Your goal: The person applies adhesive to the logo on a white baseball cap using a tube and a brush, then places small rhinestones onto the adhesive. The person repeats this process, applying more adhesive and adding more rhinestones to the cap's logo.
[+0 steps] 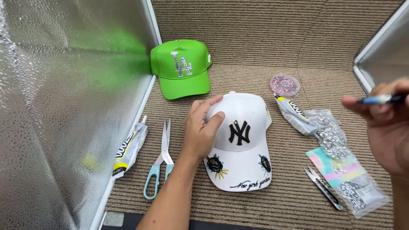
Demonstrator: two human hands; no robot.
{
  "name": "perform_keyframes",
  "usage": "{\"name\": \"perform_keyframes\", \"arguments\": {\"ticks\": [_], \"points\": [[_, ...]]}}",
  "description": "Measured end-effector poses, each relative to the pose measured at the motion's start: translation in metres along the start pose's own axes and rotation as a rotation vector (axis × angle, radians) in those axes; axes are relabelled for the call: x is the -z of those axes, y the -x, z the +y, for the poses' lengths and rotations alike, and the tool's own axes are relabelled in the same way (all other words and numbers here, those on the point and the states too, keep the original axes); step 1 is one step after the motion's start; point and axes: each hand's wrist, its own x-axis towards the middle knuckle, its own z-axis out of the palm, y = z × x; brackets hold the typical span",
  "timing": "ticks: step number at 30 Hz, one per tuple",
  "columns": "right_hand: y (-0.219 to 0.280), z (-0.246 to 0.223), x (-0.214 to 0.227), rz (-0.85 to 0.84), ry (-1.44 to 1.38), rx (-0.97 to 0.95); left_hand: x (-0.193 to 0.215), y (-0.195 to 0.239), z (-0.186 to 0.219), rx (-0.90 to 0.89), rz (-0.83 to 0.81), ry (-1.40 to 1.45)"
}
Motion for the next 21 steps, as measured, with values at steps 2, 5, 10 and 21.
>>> {"name": "perform_keyframes", "arguments": {"ticks": [2,5,10,21], "points": [[0.026,0.001,0.021,0.082,0.053,-0.041,0.000,0.001,-0.002,-0.040,0.010,0.023],[0.049,-0.004,0.027,0.226,0.285,-0.208,0.001,0.004,-0.002,-0.093,0.027,0.037],[0.025,-0.063,-0.089,-0.063,1.196,-0.964,-0.005,0.002,-0.008,-0.049,0.035,-0.045],[-0.039,0.013,-0.084,-0.238,1.876,-0.487,-0.002,0.010,0.001,0.100,0.059,-0.235]]}}
